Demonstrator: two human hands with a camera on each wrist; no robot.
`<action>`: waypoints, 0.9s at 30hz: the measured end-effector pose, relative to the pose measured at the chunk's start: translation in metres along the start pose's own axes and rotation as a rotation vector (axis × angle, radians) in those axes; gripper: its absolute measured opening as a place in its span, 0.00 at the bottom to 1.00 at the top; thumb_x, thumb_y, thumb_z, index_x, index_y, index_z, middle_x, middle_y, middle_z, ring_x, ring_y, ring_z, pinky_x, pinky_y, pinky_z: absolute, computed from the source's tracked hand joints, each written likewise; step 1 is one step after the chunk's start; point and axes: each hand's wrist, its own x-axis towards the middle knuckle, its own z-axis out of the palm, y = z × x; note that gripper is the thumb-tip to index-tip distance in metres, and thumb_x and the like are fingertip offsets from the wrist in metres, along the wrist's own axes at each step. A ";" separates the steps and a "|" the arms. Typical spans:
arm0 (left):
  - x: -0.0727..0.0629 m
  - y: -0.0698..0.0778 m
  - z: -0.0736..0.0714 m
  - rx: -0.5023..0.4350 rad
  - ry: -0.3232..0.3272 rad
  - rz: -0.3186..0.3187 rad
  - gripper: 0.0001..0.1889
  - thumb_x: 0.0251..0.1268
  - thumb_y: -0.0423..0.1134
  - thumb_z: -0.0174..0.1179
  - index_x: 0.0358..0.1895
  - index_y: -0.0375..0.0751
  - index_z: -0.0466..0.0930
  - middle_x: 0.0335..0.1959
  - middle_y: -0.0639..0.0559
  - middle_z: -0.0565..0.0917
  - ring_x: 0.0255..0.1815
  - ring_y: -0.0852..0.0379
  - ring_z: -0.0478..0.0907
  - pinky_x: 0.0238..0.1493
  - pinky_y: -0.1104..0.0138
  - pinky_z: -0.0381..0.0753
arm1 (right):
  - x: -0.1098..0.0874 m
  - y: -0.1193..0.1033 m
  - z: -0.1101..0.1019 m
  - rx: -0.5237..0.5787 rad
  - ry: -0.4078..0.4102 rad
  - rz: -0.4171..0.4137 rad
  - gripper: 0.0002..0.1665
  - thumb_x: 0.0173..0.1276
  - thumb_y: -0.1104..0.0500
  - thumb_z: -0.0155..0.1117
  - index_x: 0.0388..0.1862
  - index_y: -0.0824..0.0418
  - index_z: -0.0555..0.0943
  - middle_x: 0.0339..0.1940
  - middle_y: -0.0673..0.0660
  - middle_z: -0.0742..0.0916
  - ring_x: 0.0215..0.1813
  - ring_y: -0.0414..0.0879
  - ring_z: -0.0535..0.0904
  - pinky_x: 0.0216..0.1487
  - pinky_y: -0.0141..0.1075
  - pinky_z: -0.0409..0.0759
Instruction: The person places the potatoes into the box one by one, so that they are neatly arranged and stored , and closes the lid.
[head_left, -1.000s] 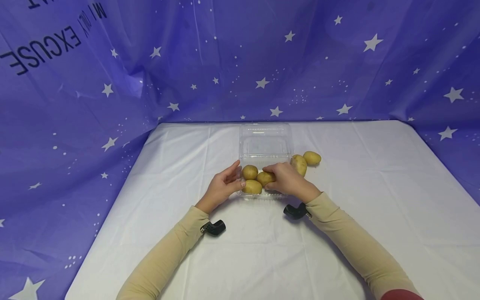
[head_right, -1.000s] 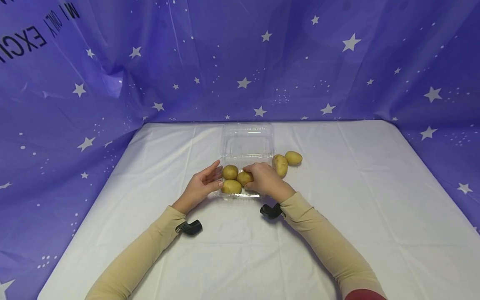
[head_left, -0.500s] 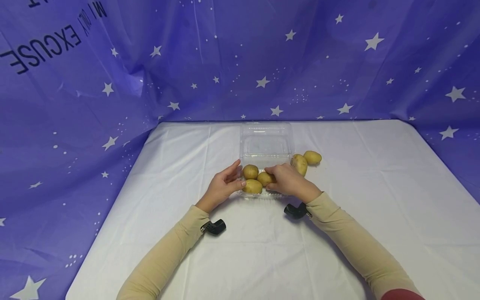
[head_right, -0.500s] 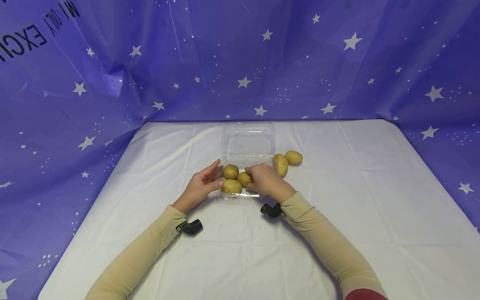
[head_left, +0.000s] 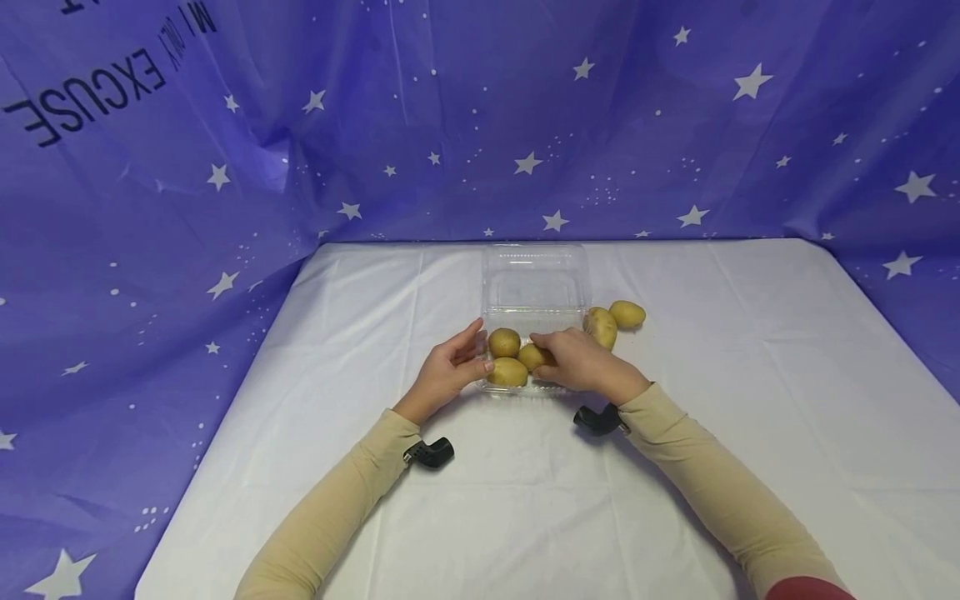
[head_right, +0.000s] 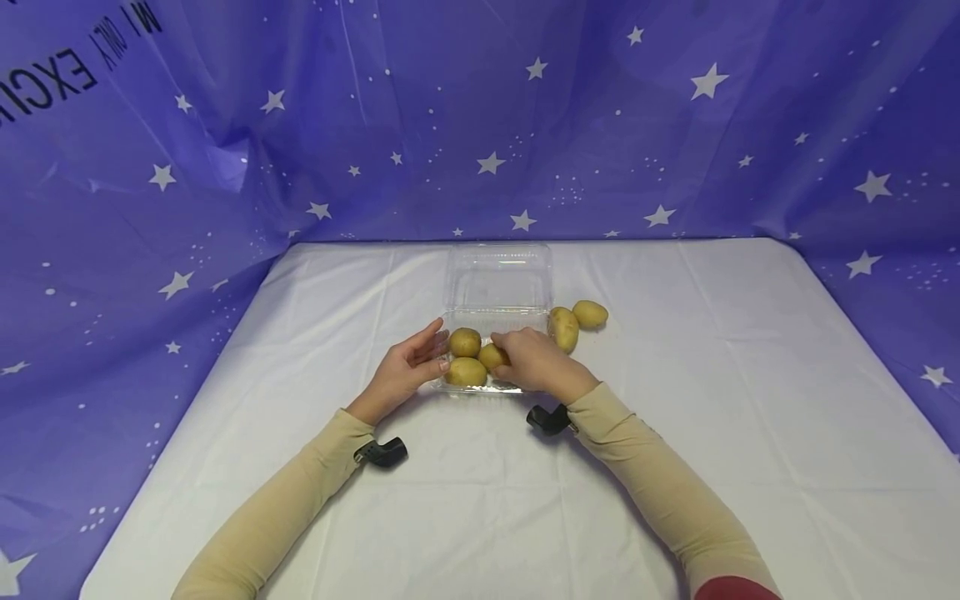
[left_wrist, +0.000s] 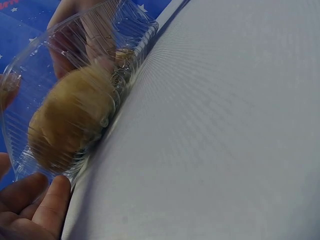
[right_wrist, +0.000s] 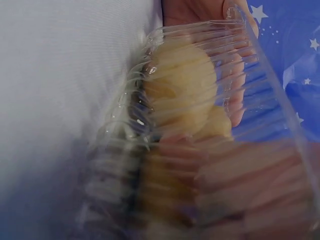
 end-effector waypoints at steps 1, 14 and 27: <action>0.000 0.000 0.000 0.001 0.001 -0.001 0.40 0.67 0.29 0.64 0.80 0.37 0.57 0.76 0.31 0.67 0.74 0.34 0.70 0.76 0.50 0.71 | 0.000 0.001 0.000 0.010 0.004 -0.001 0.35 0.64 0.56 0.74 0.66 0.73 0.77 0.39 0.61 0.90 0.31 0.45 0.78 0.36 0.39 0.80; 0.000 0.000 0.001 0.016 0.005 0.002 0.39 0.67 0.30 0.64 0.80 0.36 0.57 0.76 0.31 0.67 0.73 0.33 0.71 0.75 0.51 0.72 | -0.008 0.010 -0.014 0.285 0.168 -0.058 0.30 0.70 0.57 0.67 0.66 0.72 0.77 0.61 0.68 0.86 0.62 0.60 0.84 0.68 0.54 0.81; 0.000 0.000 0.001 0.014 0.008 0.003 0.39 0.67 0.29 0.64 0.80 0.36 0.57 0.75 0.30 0.68 0.73 0.34 0.71 0.75 0.50 0.73 | -0.047 0.048 -0.072 0.511 0.465 0.107 0.27 0.72 0.60 0.66 0.67 0.71 0.78 0.63 0.69 0.84 0.53 0.30 0.85 0.48 0.12 0.78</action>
